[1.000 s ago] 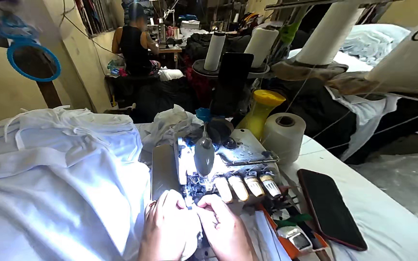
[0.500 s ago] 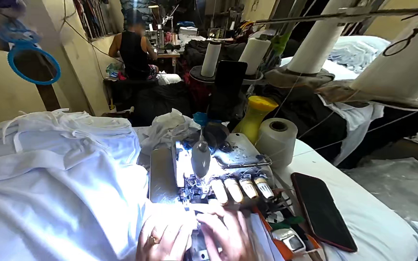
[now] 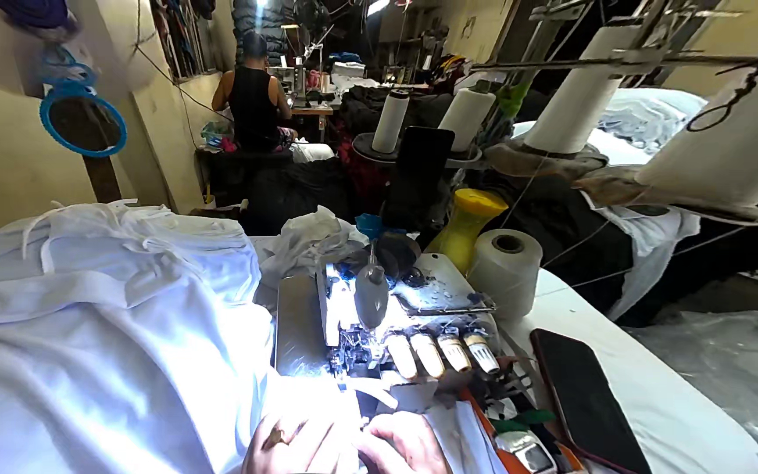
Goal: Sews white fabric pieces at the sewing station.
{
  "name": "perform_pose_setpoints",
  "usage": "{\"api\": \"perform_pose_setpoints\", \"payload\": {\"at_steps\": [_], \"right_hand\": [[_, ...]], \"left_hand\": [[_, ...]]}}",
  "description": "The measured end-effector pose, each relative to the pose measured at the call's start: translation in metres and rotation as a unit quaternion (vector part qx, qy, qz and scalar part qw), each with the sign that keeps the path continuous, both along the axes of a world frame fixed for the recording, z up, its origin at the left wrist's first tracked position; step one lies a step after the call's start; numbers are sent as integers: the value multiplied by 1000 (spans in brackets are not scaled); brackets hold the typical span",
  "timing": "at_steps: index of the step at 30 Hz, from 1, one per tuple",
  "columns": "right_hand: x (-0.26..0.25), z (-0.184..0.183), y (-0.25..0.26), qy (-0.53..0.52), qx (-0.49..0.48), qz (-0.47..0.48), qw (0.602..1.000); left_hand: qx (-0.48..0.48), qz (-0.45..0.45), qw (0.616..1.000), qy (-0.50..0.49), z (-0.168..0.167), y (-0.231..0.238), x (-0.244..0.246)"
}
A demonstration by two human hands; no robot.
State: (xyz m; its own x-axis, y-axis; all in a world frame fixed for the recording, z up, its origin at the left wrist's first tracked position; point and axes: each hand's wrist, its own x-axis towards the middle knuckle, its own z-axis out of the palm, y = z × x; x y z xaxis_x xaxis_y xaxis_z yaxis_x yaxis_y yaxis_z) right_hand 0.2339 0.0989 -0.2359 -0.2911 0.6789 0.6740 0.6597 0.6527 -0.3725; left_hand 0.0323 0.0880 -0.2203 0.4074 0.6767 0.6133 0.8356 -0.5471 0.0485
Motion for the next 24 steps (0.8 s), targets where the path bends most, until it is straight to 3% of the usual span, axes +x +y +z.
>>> {"api": "perform_pose_setpoints", "payload": {"at_steps": [5,11,15,20,24], "right_hand": [[-5,11,12,-20,-16,-4,1000],[-16,23,21,-31,-45,5,999],[-15,20,12,-6,-77,11,997],[-12,24,9,11,-92,8,996],[-26,25,9,18,-73,24,997]], "left_hand": [[-50,8,999,-14,9,5,0],[-113,44,991,-65,20,59,1],[-151,111,981,-40,23,76,1],[-86,150,982,-79,17,35,-8],[-157,162,973,-53,46,-13,2]]}}
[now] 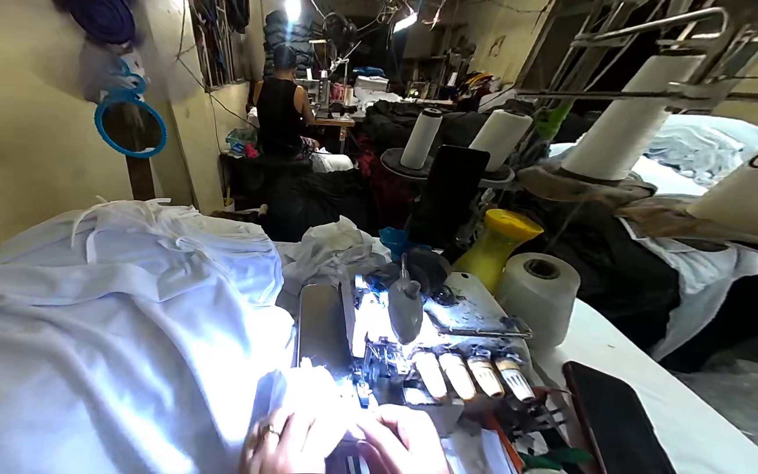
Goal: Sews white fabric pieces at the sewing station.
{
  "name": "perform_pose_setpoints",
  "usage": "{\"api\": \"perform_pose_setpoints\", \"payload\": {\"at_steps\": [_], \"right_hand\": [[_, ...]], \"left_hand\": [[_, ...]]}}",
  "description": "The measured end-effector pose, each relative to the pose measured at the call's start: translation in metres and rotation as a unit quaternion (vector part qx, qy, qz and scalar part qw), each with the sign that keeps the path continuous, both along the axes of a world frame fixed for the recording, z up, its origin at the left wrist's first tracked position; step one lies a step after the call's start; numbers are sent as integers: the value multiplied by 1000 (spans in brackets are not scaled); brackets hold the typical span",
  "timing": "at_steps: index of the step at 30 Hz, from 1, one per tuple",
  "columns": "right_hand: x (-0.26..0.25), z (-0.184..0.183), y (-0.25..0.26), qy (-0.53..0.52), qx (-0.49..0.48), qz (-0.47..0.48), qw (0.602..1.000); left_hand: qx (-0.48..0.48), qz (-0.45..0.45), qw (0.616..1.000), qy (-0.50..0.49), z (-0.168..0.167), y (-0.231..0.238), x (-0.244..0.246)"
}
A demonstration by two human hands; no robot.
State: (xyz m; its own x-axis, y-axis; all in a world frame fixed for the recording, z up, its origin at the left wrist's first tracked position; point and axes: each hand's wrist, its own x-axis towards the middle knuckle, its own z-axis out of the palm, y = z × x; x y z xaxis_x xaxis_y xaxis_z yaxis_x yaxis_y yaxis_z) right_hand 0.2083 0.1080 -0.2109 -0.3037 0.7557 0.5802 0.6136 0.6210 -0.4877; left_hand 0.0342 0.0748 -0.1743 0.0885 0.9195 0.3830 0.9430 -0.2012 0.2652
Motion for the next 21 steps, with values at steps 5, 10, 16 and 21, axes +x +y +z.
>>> {"api": "perform_pose_setpoints", "payload": {"at_steps": [5,10,16,21], "right_hand": [[-5,-9,1,-29,20,-11,999],[10,-6,-17,-40,17,-12,999],[19,-12,-20,-39,29,-32,998],[18,-10,-16,-47,46,-38,997]], "left_hand": [[18,-20,1000,-16,-15,-14,9],[-28,-41,999,19,-9,-8,19],[-38,-56,996,59,-17,1,28],[-42,-101,994,15,-24,9,15]]}}
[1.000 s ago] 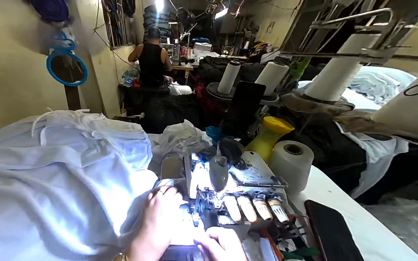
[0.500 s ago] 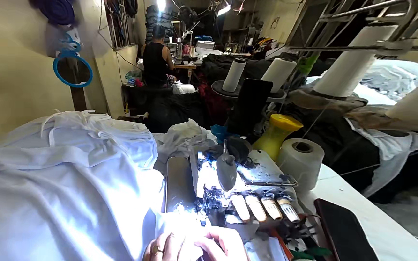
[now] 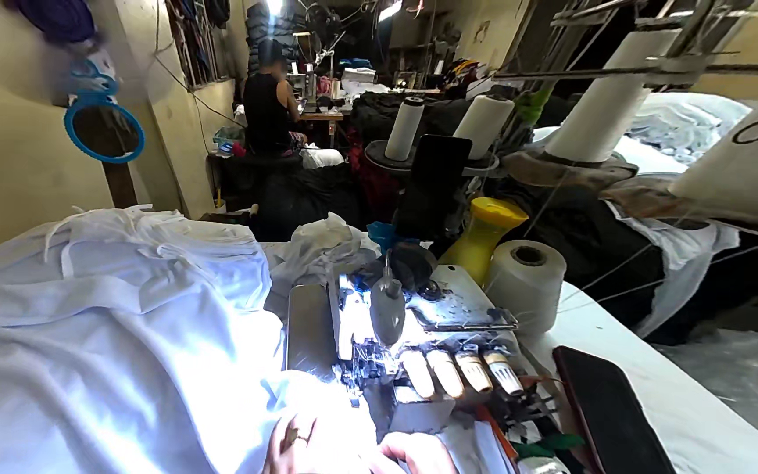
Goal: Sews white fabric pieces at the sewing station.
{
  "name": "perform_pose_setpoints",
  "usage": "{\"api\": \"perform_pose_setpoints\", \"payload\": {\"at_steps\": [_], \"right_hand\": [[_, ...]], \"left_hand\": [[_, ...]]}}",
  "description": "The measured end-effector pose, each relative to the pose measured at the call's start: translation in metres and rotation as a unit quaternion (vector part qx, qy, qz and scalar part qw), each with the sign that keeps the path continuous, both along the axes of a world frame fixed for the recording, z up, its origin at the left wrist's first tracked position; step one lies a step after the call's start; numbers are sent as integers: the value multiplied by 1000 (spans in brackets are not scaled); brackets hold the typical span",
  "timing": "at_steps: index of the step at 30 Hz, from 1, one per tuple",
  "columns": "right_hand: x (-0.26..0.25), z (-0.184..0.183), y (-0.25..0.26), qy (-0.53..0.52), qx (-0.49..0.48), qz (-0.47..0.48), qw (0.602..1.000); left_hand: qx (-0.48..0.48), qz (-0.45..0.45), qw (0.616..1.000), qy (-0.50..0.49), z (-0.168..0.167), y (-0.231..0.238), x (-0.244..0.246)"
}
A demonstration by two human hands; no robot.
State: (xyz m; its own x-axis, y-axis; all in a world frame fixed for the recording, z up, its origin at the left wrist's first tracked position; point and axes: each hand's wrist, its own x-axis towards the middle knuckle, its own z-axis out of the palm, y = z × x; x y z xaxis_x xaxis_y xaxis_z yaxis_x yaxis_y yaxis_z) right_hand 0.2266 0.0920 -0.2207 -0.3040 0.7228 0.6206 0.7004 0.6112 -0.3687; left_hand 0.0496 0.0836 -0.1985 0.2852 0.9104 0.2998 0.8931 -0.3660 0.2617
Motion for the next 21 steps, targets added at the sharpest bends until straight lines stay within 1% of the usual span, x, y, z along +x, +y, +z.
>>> {"api": "perform_pose_setpoints", "payload": {"at_steps": [3,5,6,8,9,10,11,12,13,15,17,19,21], "right_hand": [[-1,1,3,-10,-2,-6,1000],[-2,4,9,-19,-15,-8,1000],[-2,5,12,-20,-23,-3,1000],[-4,8,15,-17,-30,2,999],[-6,10,14,-11,-31,3,999],[-8,11,11,-6,-34,3,999],[-9,12,8,-3,-35,0,999],[-9,12,5,-1,-40,-1,999],[-9,14,3,0,-47,0,999],[-9,15,2,5,-60,5,998],[-13,16,2,16,-72,17,997],[-20,15,3,37,-74,48,995],[-28,13,4,49,-79,88,992]], "left_hand": [[24,-39,999,-27,-5,8,-13],[8,-44,998,-35,3,20,-18],[-26,-39,998,-43,14,28,-20],[-137,-22,989,-50,37,51,-24],[-128,-18,990,-52,37,61,-25],[-41,-21,998,-51,20,71,-29],[21,-20,998,-55,6,78,-32],[61,-13,996,-64,-3,79,-33],[74,5,994,-78,-6,74,-34],[61,68,992,-84,-1,53,-32],[15,128,988,-89,14,23,-26],[30,148,984,-97,18,-3,-20],[51,132,984,-111,13,-21,-14]]}}
